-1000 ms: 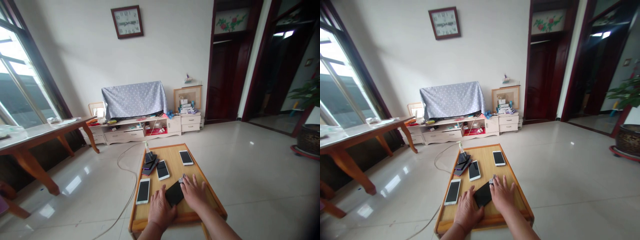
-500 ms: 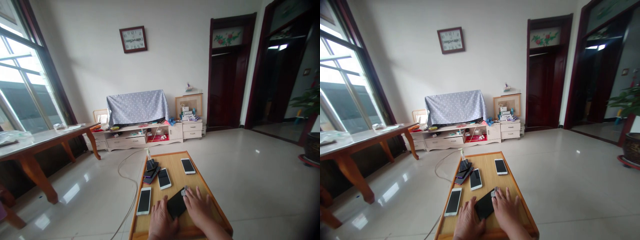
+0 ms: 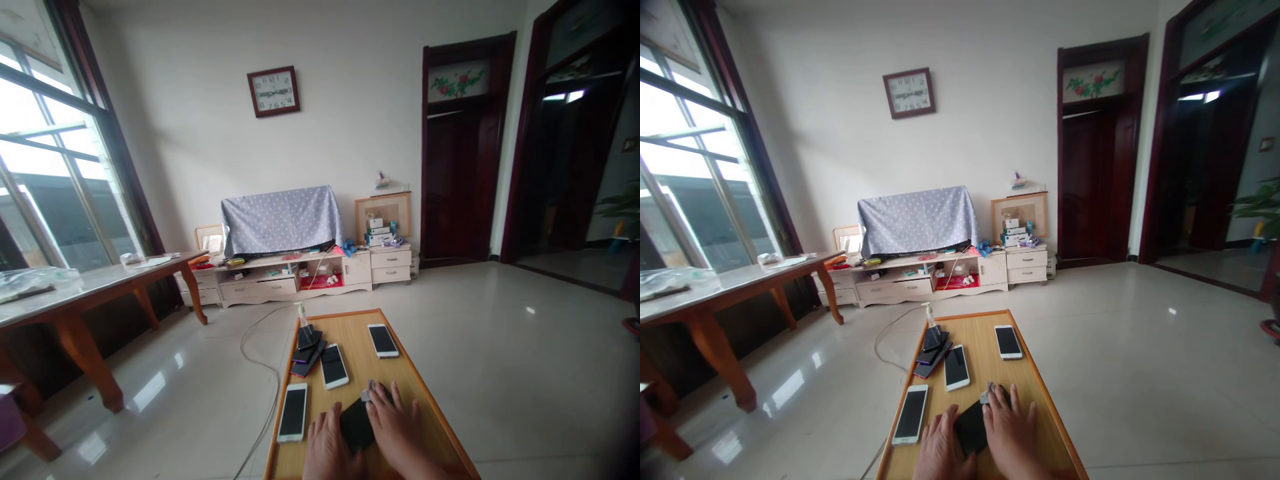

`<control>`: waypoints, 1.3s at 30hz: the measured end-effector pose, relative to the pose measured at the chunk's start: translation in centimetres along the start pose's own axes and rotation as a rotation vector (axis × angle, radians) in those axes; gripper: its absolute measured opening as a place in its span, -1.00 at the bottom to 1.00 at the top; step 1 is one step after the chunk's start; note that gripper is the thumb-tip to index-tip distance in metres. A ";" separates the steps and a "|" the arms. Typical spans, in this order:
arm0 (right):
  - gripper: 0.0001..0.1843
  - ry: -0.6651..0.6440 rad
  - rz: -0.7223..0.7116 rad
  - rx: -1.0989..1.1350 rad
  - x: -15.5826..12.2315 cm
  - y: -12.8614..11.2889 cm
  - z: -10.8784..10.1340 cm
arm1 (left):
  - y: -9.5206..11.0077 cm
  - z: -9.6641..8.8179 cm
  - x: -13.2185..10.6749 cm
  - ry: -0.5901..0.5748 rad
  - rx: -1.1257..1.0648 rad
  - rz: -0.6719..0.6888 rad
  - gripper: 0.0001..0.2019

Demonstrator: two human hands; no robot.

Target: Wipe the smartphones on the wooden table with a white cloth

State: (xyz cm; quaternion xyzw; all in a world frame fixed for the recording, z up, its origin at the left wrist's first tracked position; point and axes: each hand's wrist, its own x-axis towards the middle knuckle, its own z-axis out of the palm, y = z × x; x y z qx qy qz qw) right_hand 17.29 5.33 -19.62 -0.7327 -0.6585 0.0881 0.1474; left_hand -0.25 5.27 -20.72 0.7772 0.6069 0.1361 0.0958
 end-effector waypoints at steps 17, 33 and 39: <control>-0.40 -0.061 -0.060 0.000 -0.7 -0.1 0.5 | 0.4 -0.5 -0.3 0.019 -0.029 -0.009 -0.24; -0.41 -0.074 -0.044 0.007 -3.0 0.7 -0.8 | 0.6 -0.9 -0.5 0.041 -0.034 -0.004 -0.32; -0.43 -0.168 -0.227 0.130 -5.3 -1.2 -0.3 | 0.6 -1.0 -0.4 -0.020 -0.046 0.017 -0.38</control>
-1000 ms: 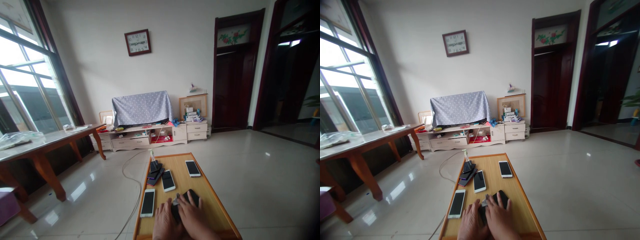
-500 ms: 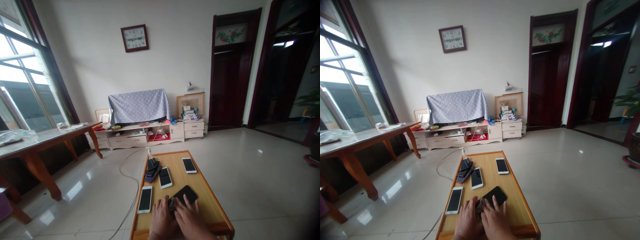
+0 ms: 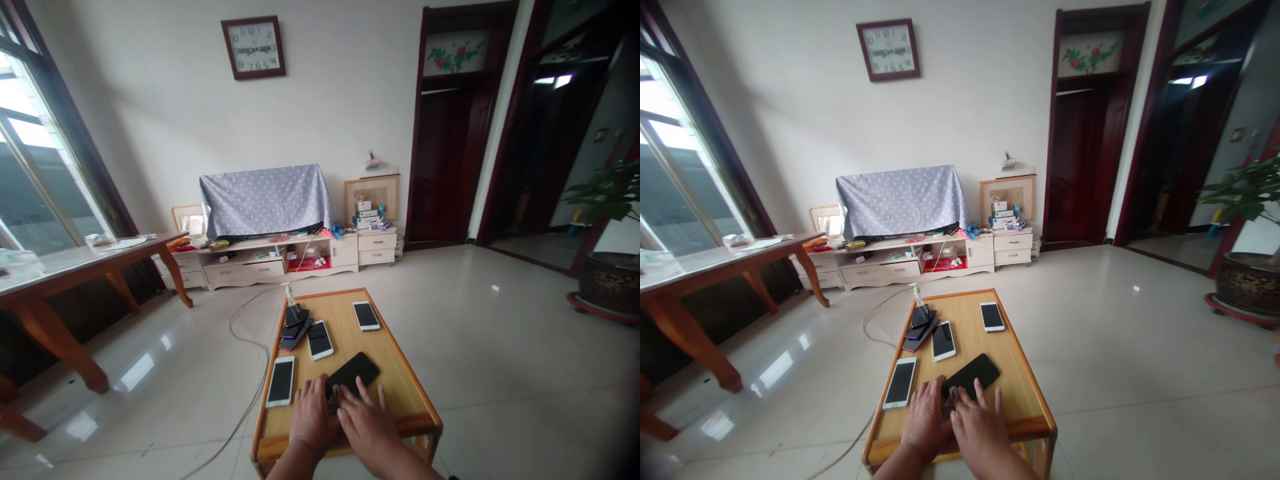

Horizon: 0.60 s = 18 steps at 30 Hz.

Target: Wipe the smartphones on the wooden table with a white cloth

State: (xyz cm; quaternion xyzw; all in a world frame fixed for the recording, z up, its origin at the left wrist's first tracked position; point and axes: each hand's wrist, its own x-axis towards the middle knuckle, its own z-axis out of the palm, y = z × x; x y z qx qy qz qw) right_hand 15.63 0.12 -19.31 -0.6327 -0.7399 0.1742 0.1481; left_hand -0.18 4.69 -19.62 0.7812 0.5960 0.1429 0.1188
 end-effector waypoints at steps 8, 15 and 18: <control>-0.38 0.075 0.296 -0.136 1.7 5.3 -2.5 | 0.3 0.0 0.0 0.056 0.008 0.014 -0.36; -0.40 0.077 0.314 -0.158 2.0 5.4 -2.0 | 0.2 -0.2 0.0 0.023 0.010 0.046 -0.34; -0.40 0.077 0.283 -0.138 1.5 4.1 -1.9 | 0.2 -0.2 0.1 0.017 0.005 0.040 -0.33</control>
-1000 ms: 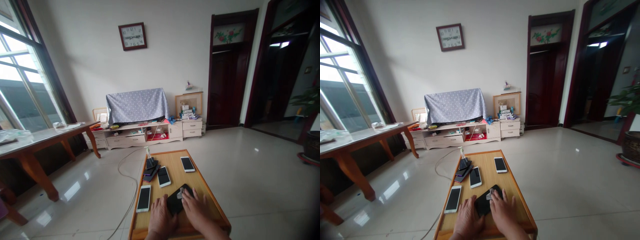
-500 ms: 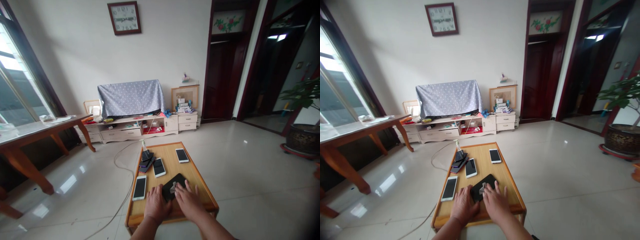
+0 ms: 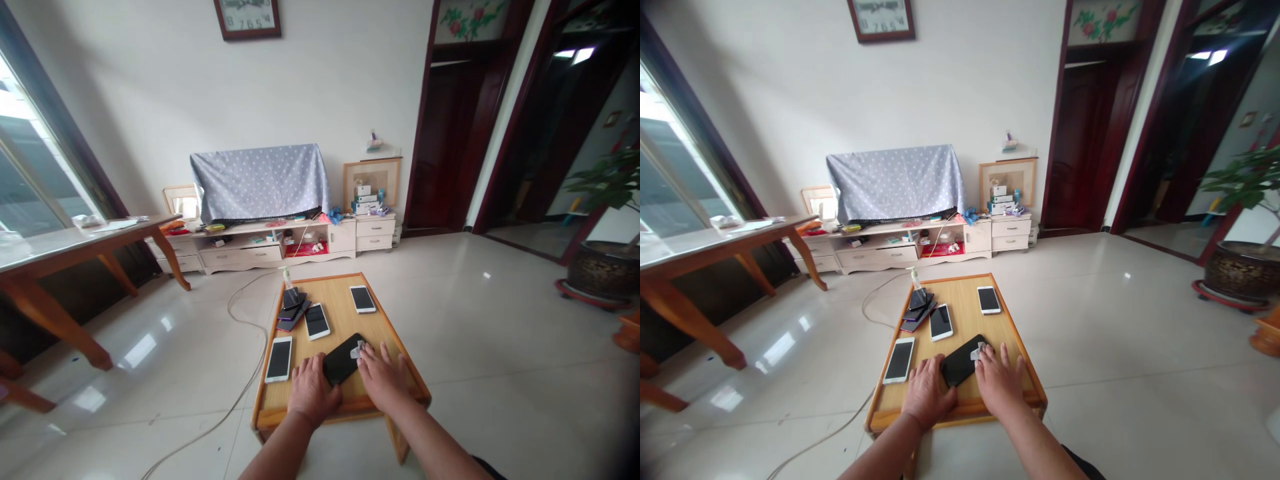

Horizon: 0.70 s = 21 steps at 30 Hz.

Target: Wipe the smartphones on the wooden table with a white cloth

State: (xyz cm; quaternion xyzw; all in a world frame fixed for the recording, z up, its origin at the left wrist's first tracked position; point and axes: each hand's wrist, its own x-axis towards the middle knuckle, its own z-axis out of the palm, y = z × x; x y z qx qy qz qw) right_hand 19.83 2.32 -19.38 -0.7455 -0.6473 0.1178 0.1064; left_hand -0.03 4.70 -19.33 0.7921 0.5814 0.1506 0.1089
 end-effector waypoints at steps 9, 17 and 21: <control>-0.41 -0.052 -0.220 0.082 -3.2 -2.6 0.7 | 0.1 -0.4 0.1 -0.038 -0.002 -0.027 -0.36; -0.38 -0.002 0.035 -0.037 -0.5 0.2 -1.1 | 0.7 -0.8 0.0 -0.035 0.010 -0.034 -0.33; -0.39 -0.048 -0.207 0.052 -3.3 -3.5 0.7 | 0.3 -0.8 0.0 -0.070 0.003 -0.034 -0.34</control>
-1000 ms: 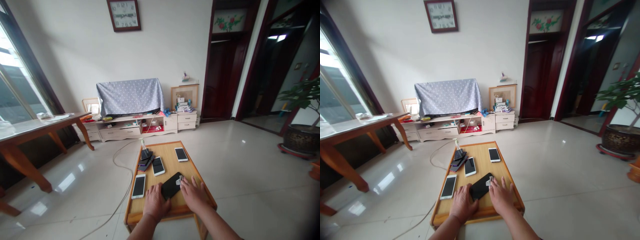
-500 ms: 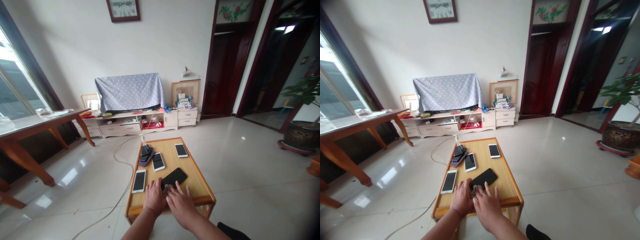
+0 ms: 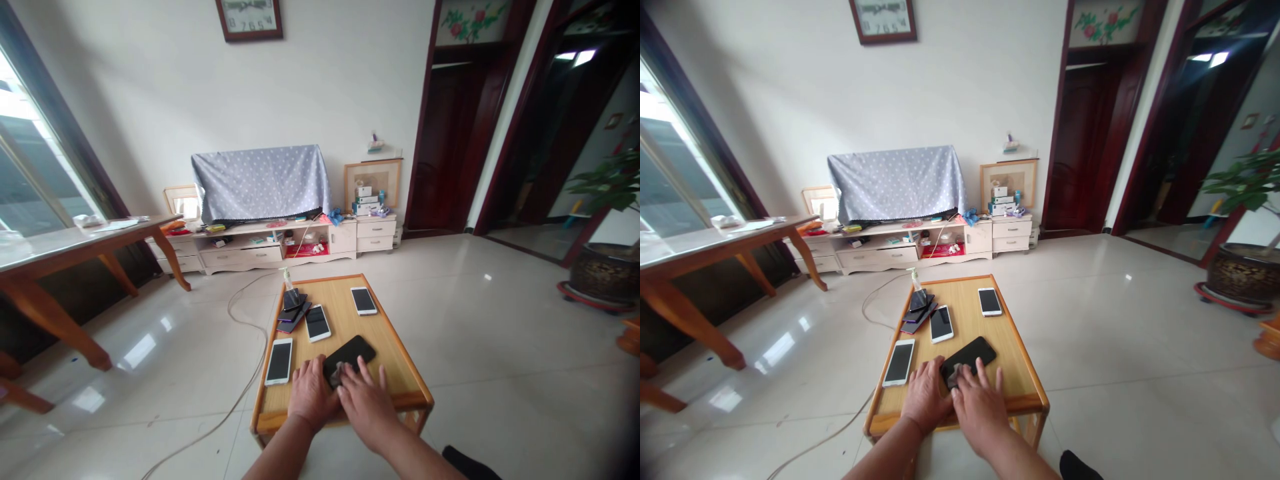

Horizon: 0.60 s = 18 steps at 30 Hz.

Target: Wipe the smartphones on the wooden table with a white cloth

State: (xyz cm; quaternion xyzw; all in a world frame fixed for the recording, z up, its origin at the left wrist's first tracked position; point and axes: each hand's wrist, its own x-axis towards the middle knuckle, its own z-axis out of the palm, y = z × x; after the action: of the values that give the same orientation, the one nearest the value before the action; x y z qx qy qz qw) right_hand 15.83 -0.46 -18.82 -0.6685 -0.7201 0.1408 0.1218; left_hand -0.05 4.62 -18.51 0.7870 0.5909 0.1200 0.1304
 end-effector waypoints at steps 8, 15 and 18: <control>-0.34 0.034 0.205 -0.038 2.2 3.0 -2.0 | -0.1 0.4 0.0 0.054 -0.035 0.014 -0.33; -0.37 0.017 0.045 0.000 1.5 0.3 -0.1 | -0.5 0.5 0.0 0.066 -0.047 0.016 -0.34; -0.40 -0.004 -0.080 0.047 1.0 -1.2 0.7 | -0.5 0.5 0.0 0.047 -0.048 0.003 -0.39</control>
State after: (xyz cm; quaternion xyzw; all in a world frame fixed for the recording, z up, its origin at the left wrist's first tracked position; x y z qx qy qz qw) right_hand 14.33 0.45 -19.06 -0.6359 -0.7429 0.1540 0.1417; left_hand -0.36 4.69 -19.12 0.7814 0.5898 0.1528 0.1352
